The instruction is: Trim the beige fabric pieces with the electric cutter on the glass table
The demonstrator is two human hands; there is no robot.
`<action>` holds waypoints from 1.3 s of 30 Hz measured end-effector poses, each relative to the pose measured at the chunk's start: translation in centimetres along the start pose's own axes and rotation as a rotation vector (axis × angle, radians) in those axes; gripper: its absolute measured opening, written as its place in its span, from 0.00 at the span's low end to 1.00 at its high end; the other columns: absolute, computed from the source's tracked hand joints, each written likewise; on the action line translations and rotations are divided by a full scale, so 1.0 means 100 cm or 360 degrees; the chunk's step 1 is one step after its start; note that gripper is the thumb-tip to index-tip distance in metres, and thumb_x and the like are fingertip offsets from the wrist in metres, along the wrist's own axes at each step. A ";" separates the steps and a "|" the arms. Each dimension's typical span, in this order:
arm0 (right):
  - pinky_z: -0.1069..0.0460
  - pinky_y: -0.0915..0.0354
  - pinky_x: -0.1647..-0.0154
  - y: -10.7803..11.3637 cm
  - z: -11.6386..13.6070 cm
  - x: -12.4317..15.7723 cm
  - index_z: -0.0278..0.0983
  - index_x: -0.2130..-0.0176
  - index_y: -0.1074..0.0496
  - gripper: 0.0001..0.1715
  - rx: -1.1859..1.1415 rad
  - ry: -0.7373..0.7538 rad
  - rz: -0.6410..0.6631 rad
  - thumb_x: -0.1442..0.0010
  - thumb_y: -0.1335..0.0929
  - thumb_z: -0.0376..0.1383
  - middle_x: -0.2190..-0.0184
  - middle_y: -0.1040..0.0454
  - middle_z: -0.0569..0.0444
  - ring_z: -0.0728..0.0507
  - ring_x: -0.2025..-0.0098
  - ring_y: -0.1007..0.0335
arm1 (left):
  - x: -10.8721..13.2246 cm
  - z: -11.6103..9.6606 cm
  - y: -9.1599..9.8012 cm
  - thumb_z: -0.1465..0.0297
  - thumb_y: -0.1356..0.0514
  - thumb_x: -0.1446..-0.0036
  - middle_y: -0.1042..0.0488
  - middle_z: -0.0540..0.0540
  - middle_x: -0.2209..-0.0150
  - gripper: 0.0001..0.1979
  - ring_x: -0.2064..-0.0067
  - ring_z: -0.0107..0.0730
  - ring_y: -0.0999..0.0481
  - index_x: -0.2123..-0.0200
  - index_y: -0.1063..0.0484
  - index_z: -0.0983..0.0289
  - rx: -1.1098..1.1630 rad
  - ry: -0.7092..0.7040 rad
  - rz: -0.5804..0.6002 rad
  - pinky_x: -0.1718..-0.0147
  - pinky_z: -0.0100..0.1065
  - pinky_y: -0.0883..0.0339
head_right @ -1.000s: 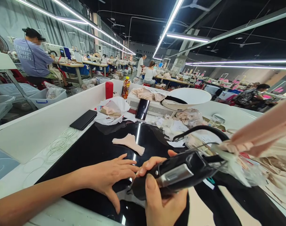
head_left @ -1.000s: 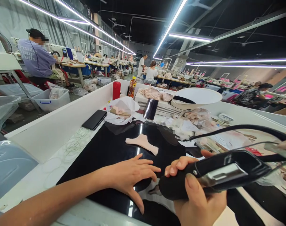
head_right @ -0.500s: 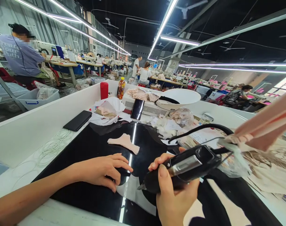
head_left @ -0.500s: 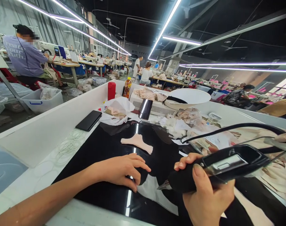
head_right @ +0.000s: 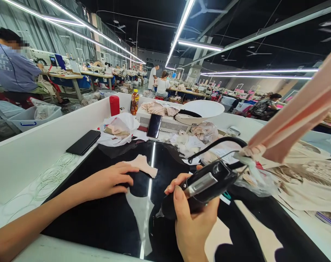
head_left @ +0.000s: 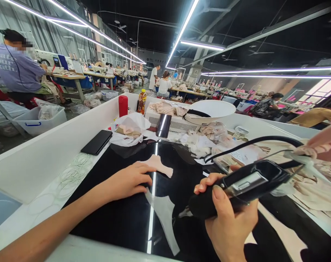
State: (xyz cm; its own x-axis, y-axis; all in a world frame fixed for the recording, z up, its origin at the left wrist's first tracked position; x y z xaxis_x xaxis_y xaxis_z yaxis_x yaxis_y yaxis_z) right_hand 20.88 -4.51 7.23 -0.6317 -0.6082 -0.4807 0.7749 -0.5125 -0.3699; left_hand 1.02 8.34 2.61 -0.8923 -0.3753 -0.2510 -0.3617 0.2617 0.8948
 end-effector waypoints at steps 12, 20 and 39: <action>0.50 0.27 0.69 -0.006 -0.009 0.003 0.48 0.47 0.33 0.23 0.0010 0.0007 0.0054 0.38 0.25 0.36 0.66 0.25 0.60 0.48 0.71 0.27 | -0.001 -0.045 -0.036 0.72 0.35 0.34 0.22 0.52 0.57 0.05 0.55 0.39 0.22 0.56 0.24 0.60 -0.0090 0.0123 0.0133 0.54 0.38 0.28; 0.50 0.27 0.68 -0.008 -0.011 0.004 0.45 0.53 0.34 0.17 0.0042 0.0039 0.0073 0.38 0.26 0.35 0.65 0.25 0.60 0.48 0.71 0.27 | -0.004 -0.054 -0.033 0.75 0.39 0.31 0.21 0.57 0.49 0.08 0.47 0.43 0.23 0.51 0.25 0.64 -0.0114 -0.0139 -0.0099 0.40 0.47 0.32; 0.52 0.27 0.67 -0.010 -0.015 0.010 0.46 0.54 0.33 0.15 0.0028 0.0078 0.0104 0.37 0.27 0.33 0.64 0.25 0.60 0.50 0.71 0.26 | -0.001 -0.058 -0.049 0.58 0.25 0.48 0.33 0.65 0.33 0.41 0.33 0.58 0.35 0.34 0.32 0.60 0.0364 0.0133 0.0408 0.36 0.56 0.37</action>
Point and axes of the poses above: each hand's wrist, its own x-axis away from the middle knuckle, its own y-axis out of the back of the hand, z = x × y, the point moved 5 cm from there along -x, towards the middle knuckle
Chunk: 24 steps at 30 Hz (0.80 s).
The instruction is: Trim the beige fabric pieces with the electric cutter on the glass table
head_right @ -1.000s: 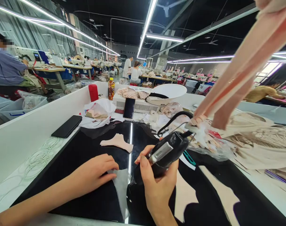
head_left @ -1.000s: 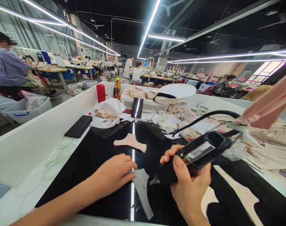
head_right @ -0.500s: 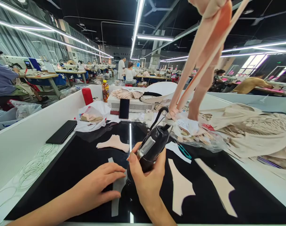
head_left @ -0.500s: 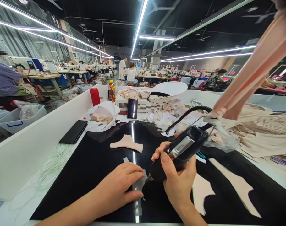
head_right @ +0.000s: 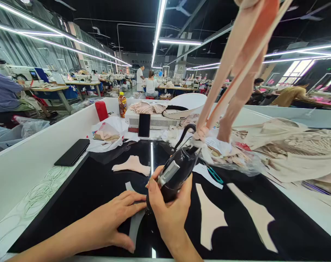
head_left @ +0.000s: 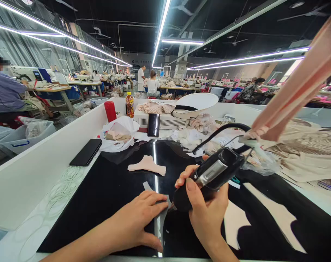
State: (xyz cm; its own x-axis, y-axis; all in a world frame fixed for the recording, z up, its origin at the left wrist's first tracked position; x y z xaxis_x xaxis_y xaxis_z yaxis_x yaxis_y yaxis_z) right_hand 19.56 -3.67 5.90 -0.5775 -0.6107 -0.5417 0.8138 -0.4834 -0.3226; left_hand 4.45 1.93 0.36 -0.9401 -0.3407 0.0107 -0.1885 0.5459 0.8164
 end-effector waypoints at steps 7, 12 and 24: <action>0.51 0.26 0.67 -0.001 -0.001 0.002 0.46 0.54 0.33 0.15 0.0007 -0.0007 0.0009 0.37 0.27 0.32 0.64 0.25 0.60 0.49 0.71 0.26 | 0.001 -0.001 0.002 0.57 0.25 0.47 0.34 0.63 0.33 0.42 0.32 0.57 0.36 0.33 0.33 0.60 0.0082 0.0001 0.0013 0.35 0.55 0.38; 0.52 0.26 0.68 -0.003 0.003 0.002 0.46 0.54 0.32 0.13 0.0068 -0.0016 -0.0005 0.36 0.28 0.33 0.65 0.25 0.60 0.49 0.71 0.26 | 0.001 -0.001 0.002 0.56 0.25 0.47 0.33 0.63 0.33 0.41 0.33 0.57 0.36 0.33 0.33 0.59 0.0095 -0.0072 -0.0025 0.36 0.54 0.38; 0.50 0.25 0.68 -0.002 0.001 0.014 0.50 0.42 0.34 0.28 -0.0058 -0.0152 -0.0057 0.37 0.26 0.34 0.65 0.25 0.60 0.48 0.70 0.26 | 0.002 0.006 -0.004 0.56 0.23 0.51 0.32 0.63 0.34 0.42 0.34 0.56 0.35 0.36 0.30 0.60 0.0097 -0.0163 -0.0124 0.37 0.51 0.38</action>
Point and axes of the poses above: each hand's wrist, its own x-axis away from the middle knuckle, its own y-axis out of the back of the hand, z = x × y, the point moved 5 cm from there along -x, towards the middle knuckle
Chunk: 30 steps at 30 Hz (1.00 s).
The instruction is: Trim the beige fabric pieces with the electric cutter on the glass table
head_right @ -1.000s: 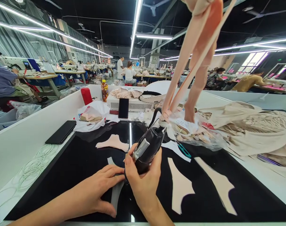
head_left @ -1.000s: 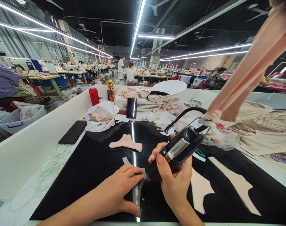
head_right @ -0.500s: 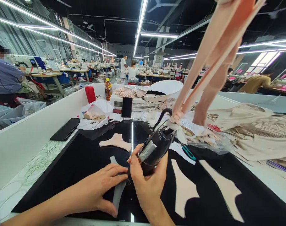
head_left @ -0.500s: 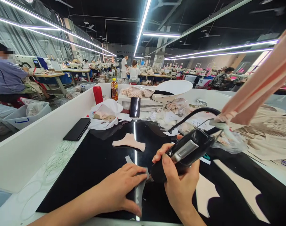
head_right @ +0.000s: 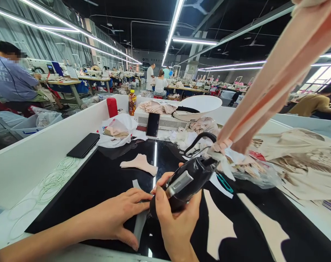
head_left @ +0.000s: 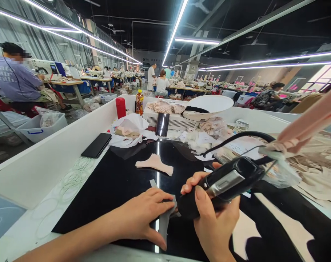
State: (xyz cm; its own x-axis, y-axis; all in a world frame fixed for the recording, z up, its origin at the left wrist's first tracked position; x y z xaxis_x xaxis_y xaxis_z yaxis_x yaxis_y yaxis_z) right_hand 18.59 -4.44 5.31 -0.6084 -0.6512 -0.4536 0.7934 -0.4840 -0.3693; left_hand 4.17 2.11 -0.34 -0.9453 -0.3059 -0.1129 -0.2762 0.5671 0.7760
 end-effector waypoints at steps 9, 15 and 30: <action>0.49 0.25 0.68 0.000 0.008 0.004 0.49 0.42 0.33 0.28 -0.0028 0.0011 0.0054 0.38 0.25 0.34 0.67 0.25 0.59 0.47 0.70 0.27 | -0.001 -0.003 0.002 0.58 0.23 0.50 0.33 0.63 0.33 0.43 0.34 0.55 0.35 0.34 0.32 0.60 -0.0007 -0.0004 0.0027 0.36 0.50 0.39; 0.45 0.25 0.66 0.003 0.008 0.013 0.48 0.40 0.34 0.28 -0.0045 0.0017 0.0134 0.36 0.26 0.36 0.66 0.26 0.57 0.46 0.69 0.28 | -0.002 -0.005 0.003 0.59 0.24 0.49 0.33 0.64 0.34 0.47 0.34 0.55 0.35 0.30 0.38 0.60 -0.0020 0.0017 0.0071 0.36 0.50 0.40; 0.45 0.26 0.69 0.003 0.016 0.023 0.47 0.41 0.34 0.28 -0.0048 -0.0022 0.0137 0.37 0.26 0.38 0.67 0.27 0.56 0.45 0.70 0.30 | -0.002 -0.007 0.003 0.59 0.23 0.50 0.35 0.63 0.32 0.41 0.33 0.56 0.37 0.36 0.31 0.61 -0.0064 0.0007 0.0112 0.36 0.48 0.39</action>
Point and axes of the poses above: each hand's wrist, its own x-axis away from the middle knuckle, its own y-axis out of the back of the hand, z = x × y, the point moved 5 cm from there along -x, towards the middle knuckle
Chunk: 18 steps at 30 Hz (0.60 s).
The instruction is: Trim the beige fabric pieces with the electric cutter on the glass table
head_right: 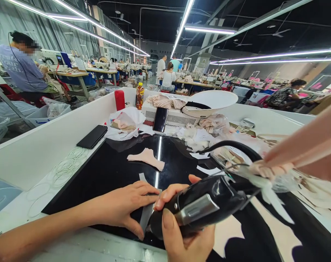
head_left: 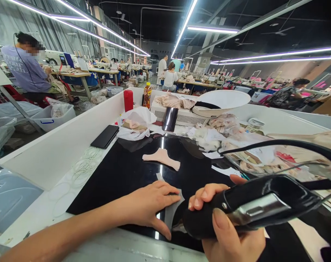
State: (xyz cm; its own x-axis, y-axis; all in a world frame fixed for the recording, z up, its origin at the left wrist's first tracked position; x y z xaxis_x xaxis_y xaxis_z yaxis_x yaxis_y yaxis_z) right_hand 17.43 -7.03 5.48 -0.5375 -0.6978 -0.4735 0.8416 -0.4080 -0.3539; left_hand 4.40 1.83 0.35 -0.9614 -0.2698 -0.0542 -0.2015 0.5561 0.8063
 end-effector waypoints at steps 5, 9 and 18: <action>0.46 0.27 0.69 -0.005 0.001 0.003 0.49 0.42 0.33 0.26 0.0036 -0.0051 -0.0071 0.37 0.26 0.38 0.67 0.28 0.58 0.46 0.71 0.31 | 0.000 0.002 -0.001 0.59 0.24 0.49 0.35 0.62 0.32 0.40 0.33 0.55 0.37 0.35 0.32 0.60 0.0013 -0.0006 -0.0012 0.36 0.48 0.39; 0.46 0.27 0.67 0.000 0.002 0.001 0.48 0.43 0.33 0.26 0.0042 -0.0077 -0.0109 0.38 0.25 0.38 0.68 0.28 0.58 0.46 0.70 0.30 | 0.001 0.002 0.000 0.59 0.24 0.48 0.32 0.61 0.34 0.39 0.34 0.55 0.35 0.35 0.32 0.59 0.0062 -0.0027 -0.0064 0.37 0.48 0.38; 0.48 0.25 0.70 0.031 0.017 -0.017 0.46 0.47 0.30 0.29 0.0163 0.0017 -0.0261 0.46 0.22 0.35 0.70 0.25 0.60 0.46 0.71 0.28 | 0.000 0.001 0.011 0.74 0.37 0.32 0.21 0.54 0.50 0.05 0.46 0.38 0.23 0.56 0.21 0.61 0.0093 -0.0023 -0.0330 0.31 0.49 0.50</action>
State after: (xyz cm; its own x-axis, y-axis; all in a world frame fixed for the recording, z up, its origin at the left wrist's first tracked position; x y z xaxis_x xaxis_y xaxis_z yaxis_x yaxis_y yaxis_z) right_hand 21.06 -8.14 6.58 -0.6678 -0.6112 -0.4248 0.7436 -0.5738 -0.3434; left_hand 4.11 2.55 1.21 -0.9006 -0.3723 -0.2241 -0.4054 0.5344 0.7417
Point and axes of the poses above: each hand's wrist, its own x-axis away from the middle knuckle, its own y-axis out of the back of the hand, z = x × y, the point moved 5 cm from there along -x, towards the middle knuckle
